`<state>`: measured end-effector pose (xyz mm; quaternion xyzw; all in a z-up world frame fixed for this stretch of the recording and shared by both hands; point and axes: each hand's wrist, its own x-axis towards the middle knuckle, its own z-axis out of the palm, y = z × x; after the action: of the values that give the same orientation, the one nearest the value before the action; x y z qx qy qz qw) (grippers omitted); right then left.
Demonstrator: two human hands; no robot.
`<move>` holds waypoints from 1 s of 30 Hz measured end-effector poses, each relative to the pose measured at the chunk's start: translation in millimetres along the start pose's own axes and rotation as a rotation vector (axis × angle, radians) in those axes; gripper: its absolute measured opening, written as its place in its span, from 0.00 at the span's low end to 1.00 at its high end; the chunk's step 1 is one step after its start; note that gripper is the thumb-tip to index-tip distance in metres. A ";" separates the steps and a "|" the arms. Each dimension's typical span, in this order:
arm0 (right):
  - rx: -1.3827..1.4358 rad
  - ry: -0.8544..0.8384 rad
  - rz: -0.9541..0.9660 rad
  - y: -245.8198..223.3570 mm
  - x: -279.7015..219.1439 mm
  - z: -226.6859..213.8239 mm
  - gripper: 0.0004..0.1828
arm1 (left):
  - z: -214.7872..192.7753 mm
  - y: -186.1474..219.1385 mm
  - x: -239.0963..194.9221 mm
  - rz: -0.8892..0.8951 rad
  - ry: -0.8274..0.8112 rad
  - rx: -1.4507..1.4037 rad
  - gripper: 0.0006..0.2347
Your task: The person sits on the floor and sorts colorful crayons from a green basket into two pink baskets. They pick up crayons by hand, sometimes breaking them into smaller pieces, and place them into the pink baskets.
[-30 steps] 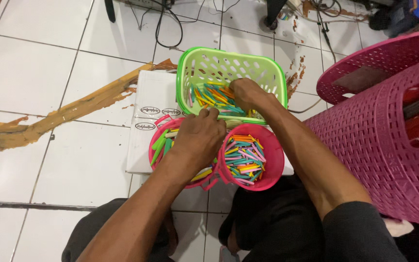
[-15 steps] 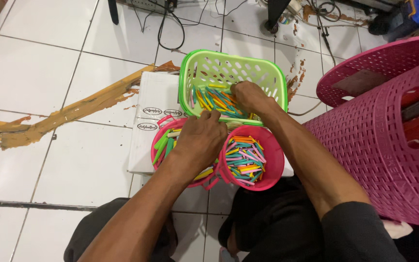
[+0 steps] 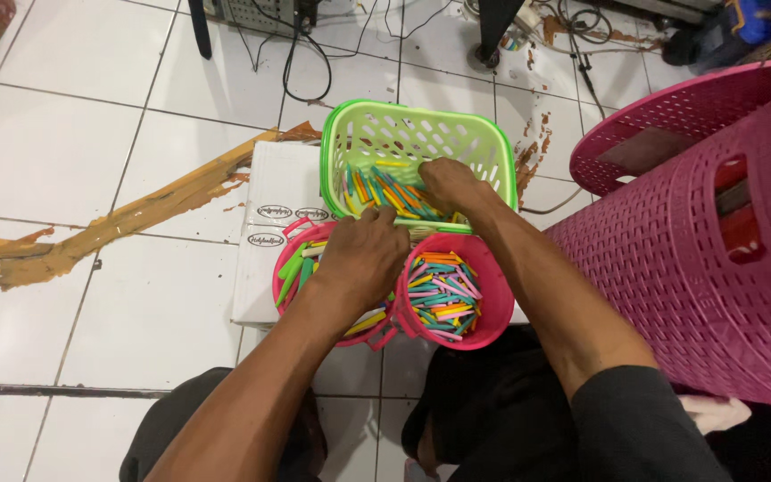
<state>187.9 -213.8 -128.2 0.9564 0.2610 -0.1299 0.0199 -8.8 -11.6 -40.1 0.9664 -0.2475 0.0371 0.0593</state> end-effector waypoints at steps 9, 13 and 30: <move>0.345 0.230 -0.005 -41.6 -68.2 -115.1 0.11 | -12.6 -5.5 1.9 -0.011 -0.056 -0.040 0.10; 0.464 0.333 0.056 -84.1 -139.1 -168.4 0.08 | -18.9 -8.0 5.9 -0.048 -0.019 -0.002 0.09; 0.904 0.394 -0.202 -90.5 -211.1 -149.2 0.07 | -88.6 34.1 -6.2 -0.072 0.421 -0.544 0.05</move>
<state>2.6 -224.2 73.2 0.8456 0.2687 -0.0481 -0.4588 -34.4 -26.6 50.3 0.8944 -0.1965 0.1662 0.3659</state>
